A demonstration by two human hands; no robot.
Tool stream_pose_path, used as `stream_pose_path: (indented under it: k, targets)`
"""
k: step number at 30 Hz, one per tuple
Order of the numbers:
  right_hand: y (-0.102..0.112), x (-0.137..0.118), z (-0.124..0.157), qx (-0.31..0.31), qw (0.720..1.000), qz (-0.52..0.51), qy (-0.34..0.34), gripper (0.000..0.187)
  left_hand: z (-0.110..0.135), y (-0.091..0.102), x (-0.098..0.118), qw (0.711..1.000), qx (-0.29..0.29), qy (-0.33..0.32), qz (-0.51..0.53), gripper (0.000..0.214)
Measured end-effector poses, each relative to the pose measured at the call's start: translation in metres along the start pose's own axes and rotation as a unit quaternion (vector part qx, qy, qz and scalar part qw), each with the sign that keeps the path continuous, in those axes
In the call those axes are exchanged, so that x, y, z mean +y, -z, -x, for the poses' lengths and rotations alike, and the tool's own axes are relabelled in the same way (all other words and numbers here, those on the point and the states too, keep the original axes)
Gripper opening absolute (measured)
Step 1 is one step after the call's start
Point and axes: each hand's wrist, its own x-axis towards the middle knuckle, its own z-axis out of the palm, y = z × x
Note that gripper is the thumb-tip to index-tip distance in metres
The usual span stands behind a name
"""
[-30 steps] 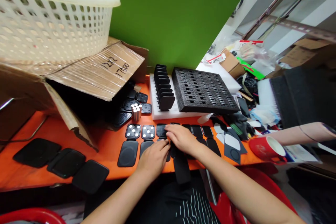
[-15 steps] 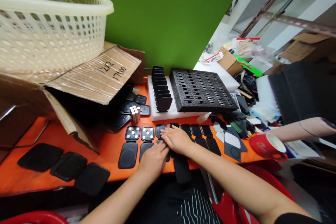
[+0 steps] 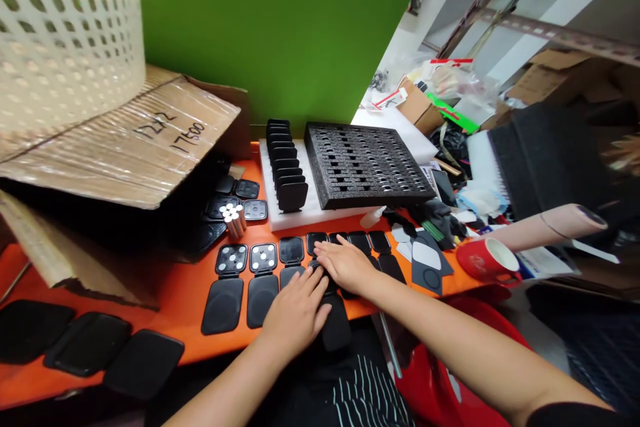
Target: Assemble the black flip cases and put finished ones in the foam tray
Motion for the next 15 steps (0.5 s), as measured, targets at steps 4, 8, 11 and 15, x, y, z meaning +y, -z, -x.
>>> stream_pose_path:
  k: [4,8,11,15]
  targets:
    - [-0.003,0.004,-0.009,0.018,1.000,0.012,0.000,0.037,0.000,0.002,-0.001,1.000,-0.002,-0.010,-0.009,0.044]
    - [-0.005,-0.006,-0.003,0.048,0.998,-0.023,-0.034,0.034,0.002,-0.001,-0.002,0.999,0.021,-0.025,-0.015,0.046]
    - [0.000,0.000,0.013,0.093,0.992,-0.064,-0.049,0.030,0.005,-0.007,-0.006,0.997,0.060,-0.033,-0.022,0.044]
    - [0.026,0.052,0.048,0.124,0.968,-0.027,-0.218,0.026,0.006,-0.014,-0.011,0.994,0.086,-0.047,-0.054,0.040]
